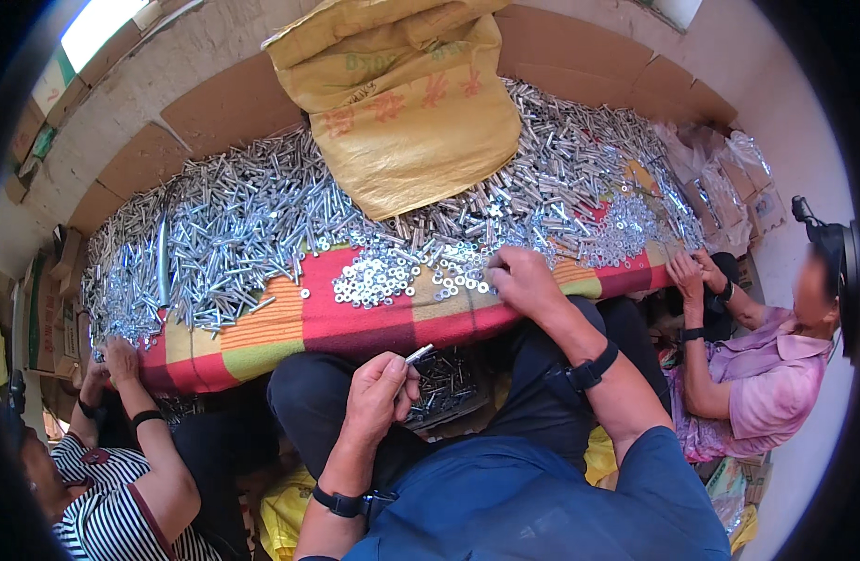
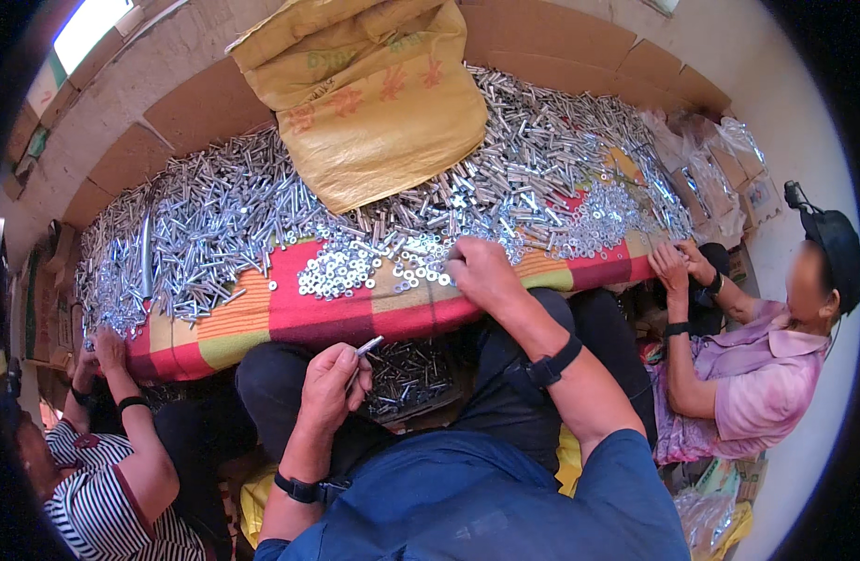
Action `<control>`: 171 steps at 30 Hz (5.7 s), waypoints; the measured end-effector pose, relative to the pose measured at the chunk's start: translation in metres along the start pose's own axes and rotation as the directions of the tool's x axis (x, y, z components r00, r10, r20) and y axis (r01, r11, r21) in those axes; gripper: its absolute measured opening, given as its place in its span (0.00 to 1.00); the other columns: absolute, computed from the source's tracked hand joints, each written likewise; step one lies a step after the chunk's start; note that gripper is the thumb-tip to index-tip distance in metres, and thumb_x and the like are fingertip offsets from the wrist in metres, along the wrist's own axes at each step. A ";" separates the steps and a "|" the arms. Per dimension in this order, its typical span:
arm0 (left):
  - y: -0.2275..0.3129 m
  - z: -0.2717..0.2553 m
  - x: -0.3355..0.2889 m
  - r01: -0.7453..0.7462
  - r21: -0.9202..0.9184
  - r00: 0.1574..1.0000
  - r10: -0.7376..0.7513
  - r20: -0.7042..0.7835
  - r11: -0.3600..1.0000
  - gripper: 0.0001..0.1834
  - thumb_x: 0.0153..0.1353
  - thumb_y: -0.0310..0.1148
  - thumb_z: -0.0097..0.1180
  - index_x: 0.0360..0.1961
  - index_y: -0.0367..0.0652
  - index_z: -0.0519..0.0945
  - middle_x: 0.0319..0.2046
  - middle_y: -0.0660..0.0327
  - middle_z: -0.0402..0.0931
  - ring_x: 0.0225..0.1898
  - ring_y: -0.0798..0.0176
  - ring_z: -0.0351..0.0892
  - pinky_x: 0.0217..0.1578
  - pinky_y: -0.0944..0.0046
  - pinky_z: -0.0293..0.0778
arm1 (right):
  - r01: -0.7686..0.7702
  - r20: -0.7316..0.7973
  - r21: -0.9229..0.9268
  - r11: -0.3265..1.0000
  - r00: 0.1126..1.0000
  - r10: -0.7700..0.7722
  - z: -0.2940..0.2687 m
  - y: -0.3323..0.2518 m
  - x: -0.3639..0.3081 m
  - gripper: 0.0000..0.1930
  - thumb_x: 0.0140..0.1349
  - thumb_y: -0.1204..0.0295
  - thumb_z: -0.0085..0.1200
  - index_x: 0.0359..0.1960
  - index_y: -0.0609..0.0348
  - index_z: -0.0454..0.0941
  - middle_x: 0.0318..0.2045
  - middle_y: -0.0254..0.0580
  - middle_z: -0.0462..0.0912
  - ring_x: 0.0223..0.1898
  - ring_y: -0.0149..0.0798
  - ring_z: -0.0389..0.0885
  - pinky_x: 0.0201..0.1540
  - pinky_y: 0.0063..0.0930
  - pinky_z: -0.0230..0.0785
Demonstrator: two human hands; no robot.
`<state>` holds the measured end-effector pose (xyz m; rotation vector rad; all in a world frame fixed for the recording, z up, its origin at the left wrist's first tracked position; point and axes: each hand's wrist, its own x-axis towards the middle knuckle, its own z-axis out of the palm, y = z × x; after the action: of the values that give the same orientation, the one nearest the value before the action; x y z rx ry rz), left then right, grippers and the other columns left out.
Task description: Sorting and assembling metal screws and washers from a large pile.
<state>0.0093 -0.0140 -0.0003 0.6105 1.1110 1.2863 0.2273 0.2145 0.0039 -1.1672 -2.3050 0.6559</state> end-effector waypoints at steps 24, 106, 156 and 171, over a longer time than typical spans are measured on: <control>0.002 -0.003 -0.002 -0.008 -0.109 0.997 0.016 0.075 0.994 0.19 0.76 0.44 0.48 0.35 0.38 0.76 0.21 0.58 0.77 0.11 0.73 0.62 0.13 0.74 0.56 | -0.730 0.728 0.683 0.010 0.681 -0.073 0.023 -0.090 -0.049 0.08 0.69 0.74 0.57 0.46 0.65 0.78 0.28 0.36 0.82 0.25 0.27 0.81 0.26 0.22 0.75; 0.002 -0.004 -0.002 0.044 0.010 0.995 -0.045 0.091 0.999 0.18 0.76 0.41 0.48 0.35 0.37 0.78 0.22 0.61 0.76 0.14 0.75 0.65 0.16 0.74 0.60 | -0.340 0.559 0.468 0.816 0.829 0.025 -0.001 -0.102 -0.037 0.17 0.70 0.62 0.55 0.32 0.66 0.80 0.23 0.43 0.81 0.20 0.33 0.82 0.25 0.29 0.72; 0.004 0.001 0.000 0.062 -0.045 0.997 -0.060 0.044 0.997 0.23 0.78 0.47 0.40 0.46 0.35 0.76 0.20 0.60 0.75 0.10 0.76 0.59 0.12 0.75 0.54 | -0.290 0.583 0.585 0.757 0.800 -0.143 0.015 -0.118 -0.047 0.07 0.65 0.79 0.57 0.42 0.67 0.80 0.30 0.36 0.83 0.25 0.25 0.80 0.28 0.21 0.73; 0.012 0.007 -0.005 0.076 0.121 0.990 -0.090 0.111 0.990 0.26 0.78 0.53 0.37 0.47 0.39 0.76 0.19 0.62 0.74 0.10 0.76 0.58 0.12 0.75 0.53 | -0.266 0.553 0.593 0.760 0.820 -0.145 0.012 -0.118 -0.046 0.06 0.65 0.78 0.57 0.40 0.67 0.81 0.28 0.37 0.83 0.24 0.25 0.80 0.28 0.22 0.73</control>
<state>0.0104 -0.0143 0.0139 0.7094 1.1088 1.1065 0.1732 0.1122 0.0568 -0.7539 -2.1323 1.8861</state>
